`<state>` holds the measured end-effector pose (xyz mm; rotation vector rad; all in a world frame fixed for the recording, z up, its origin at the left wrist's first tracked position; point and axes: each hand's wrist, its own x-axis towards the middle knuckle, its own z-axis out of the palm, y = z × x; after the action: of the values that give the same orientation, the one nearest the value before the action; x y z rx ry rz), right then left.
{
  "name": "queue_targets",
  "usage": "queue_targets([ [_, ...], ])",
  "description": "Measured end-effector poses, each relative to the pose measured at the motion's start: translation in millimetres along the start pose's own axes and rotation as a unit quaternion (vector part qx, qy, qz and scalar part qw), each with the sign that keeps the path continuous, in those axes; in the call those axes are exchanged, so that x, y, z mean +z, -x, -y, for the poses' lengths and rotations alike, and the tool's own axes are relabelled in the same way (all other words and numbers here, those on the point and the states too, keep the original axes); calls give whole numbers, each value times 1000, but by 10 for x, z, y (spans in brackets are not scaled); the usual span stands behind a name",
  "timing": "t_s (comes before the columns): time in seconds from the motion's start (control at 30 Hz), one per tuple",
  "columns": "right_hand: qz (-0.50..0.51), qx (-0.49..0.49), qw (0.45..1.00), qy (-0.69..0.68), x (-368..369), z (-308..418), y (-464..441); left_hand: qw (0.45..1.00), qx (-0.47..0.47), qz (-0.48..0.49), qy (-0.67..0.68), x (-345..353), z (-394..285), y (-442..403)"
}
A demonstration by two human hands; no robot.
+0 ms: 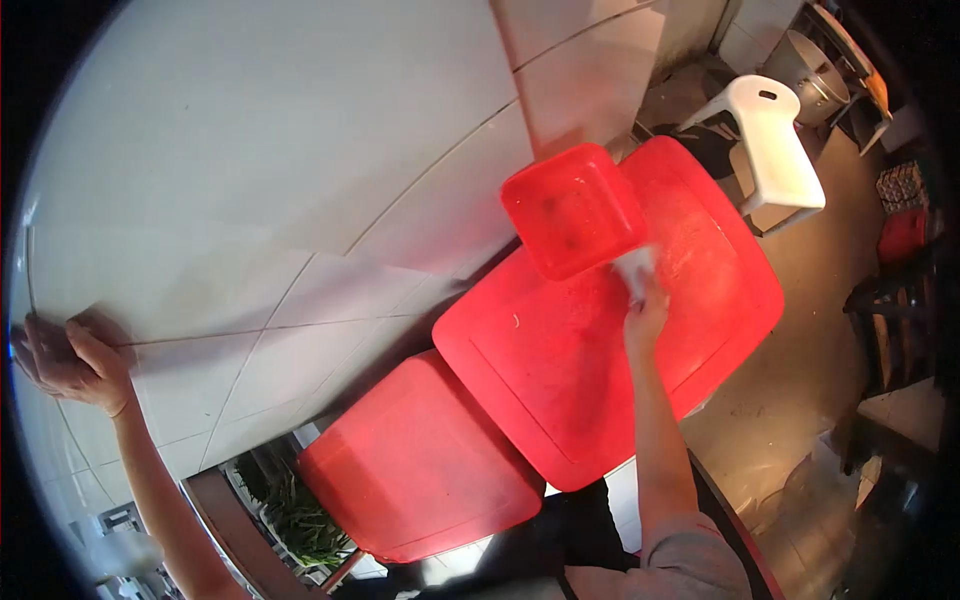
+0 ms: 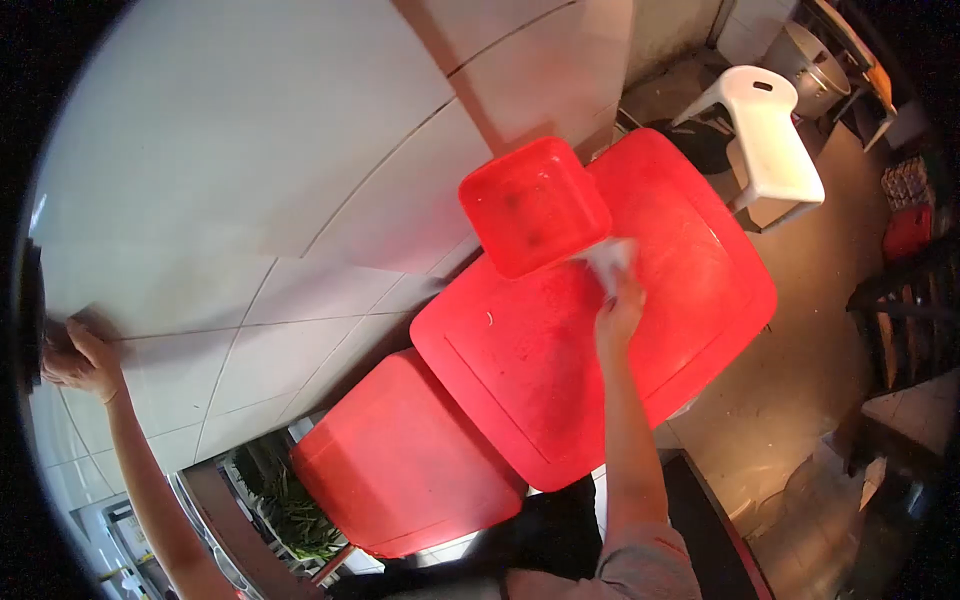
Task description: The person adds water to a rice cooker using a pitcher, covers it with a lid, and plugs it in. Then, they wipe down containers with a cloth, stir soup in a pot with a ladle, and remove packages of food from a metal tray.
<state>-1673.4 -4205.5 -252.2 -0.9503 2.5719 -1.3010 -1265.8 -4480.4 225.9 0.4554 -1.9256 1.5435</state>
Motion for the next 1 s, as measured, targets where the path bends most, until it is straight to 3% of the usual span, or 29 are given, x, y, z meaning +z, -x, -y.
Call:
queue_targets([
  [0.07, -55, -30, 997, 43, 459, -143, 129, 1000, -10, 6, 9, -26, -42, -31],
  [0.17, -23, -115, 993, 10, 709, 438, 705, 999, -30, 11, 28, -8, -44, -13],
  [0.2, 89, -110, 988, 58, 822, 534, 1150, 999, -32, 9, 35, -13, -45, -8],
  [0.23, 256, -86, 962, -40, 897, 564, 1411, 999, -33, 8, 42, -18, -45, -5],
  [0.3, 359, -115, 909, -178, 1123, 549, 1497, 999, -20, -2, 43, -6, -59, -41],
  [0.33, 305, -168, 911, -219, 1258, 537, 1393, 999, -14, -5, 32, 2, -48, -38],
  [0.37, 288, -61, 884, -362, 1410, 653, 1137, 1000, -6, 2, 3, -5, -19, -20],
  [0.43, 217, -130, 892, -374, 1640, 952, 422, 999, -47, 17, 3, 24, 45, 135],
  [0.47, 159, -312, 906, -236, 1674, 1044, 170, 997, -67, 24, 3, 39, 77, 213],
  [0.57, 203, -335, 911, -132, 1490, 1138, 592, 996, -83, 28, 16, 18, 3, 117],
  [0.67, 541, -161, 823, -53, 1009, 769, 1317, 998, -64, 18, 2, 27, 28, 118],
  [0.73, 613, -173, 768, -69, 188, 219, 1908, 999, -48, -3, 5, 34, 11, 99],
  [0.8, 602, -365, 707, 58, -463, -861, 2629, 999, -49, -19, 14, 20, -51, 52],
  [0.83, 734, -338, 586, 55, -945, -636, 2322, 998, -54, -16, 4, -2, -117, 13],
  [0.87, 772, -249, 578, 91, -1204, -739, 2281, 998, -58, -14, -1, -5, -123, 13],
  [0.93, 786, -61, 610, 76, -1256, -422, 1839, 998, -67, -10, -11, -8, -136, 13],
  [1.0, 656, -124, 720, -188, -784, -98, 1237, 998, -57, -9, -18, 4, -101, 34],
])
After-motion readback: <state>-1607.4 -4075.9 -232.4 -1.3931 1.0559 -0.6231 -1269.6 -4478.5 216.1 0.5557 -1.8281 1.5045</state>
